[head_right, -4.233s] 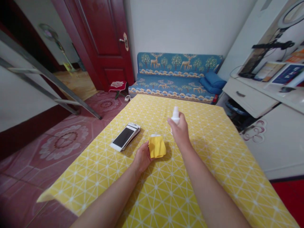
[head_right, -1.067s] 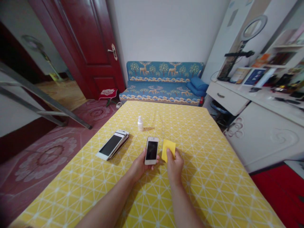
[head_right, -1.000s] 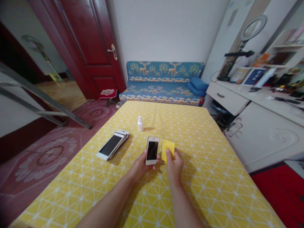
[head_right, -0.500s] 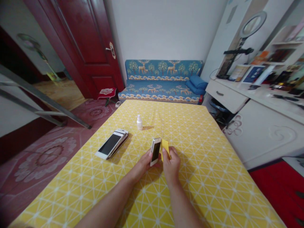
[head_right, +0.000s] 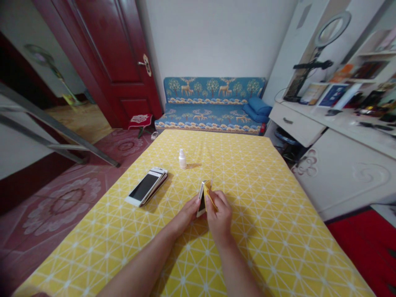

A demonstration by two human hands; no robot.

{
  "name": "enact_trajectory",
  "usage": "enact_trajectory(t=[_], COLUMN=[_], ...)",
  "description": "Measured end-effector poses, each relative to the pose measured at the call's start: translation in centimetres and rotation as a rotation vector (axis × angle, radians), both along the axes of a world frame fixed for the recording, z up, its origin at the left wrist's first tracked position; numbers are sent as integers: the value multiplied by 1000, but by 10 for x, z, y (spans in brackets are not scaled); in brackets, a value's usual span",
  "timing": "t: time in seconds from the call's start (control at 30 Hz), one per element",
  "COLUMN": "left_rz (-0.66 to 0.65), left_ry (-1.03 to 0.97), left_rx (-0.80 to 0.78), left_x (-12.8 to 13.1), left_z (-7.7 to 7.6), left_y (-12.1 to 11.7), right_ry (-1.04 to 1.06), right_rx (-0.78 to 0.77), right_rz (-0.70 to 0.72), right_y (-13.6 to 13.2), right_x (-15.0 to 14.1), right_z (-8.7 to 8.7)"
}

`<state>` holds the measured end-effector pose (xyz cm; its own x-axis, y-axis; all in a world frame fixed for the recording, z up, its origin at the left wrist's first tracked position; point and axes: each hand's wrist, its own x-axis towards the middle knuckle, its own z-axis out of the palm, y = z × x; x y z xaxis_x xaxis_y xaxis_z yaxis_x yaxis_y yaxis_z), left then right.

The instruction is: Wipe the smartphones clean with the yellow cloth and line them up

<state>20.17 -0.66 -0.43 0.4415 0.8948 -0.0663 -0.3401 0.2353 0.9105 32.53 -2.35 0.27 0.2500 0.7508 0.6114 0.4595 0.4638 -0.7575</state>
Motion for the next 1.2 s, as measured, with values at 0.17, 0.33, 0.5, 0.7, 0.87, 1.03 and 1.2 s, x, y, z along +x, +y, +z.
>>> enact_trajectory(t=[0.17,0.33,0.5,0.7,0.87,1.03,1.2], left_rz=[-2,-77,-137,-144,-127,-154,-134], left_ry=[-10,-117,-131,-39,22,56,57], left_rx=[102,-32,-93,-76,-31,33,30], left_x=[-1,-2,-7,-5,-4,-6,-6], left_z=[-3,-7,-8,-11,-12,-9,-12], left_y=[1,3,4,5,4,3,4], right_ry=[85,778,722,47,-104,-203,-376], right_rx=[-25,-191,-183,-42,62,159,198], right_rz=[113,-120,-283,-191,-126,-101,18], right_y=[-8,5,15,8,13,19,18], right_x=[-4,6,30,30,30,31,29], right_z=[4,-1,-3,10,4,-3,0])
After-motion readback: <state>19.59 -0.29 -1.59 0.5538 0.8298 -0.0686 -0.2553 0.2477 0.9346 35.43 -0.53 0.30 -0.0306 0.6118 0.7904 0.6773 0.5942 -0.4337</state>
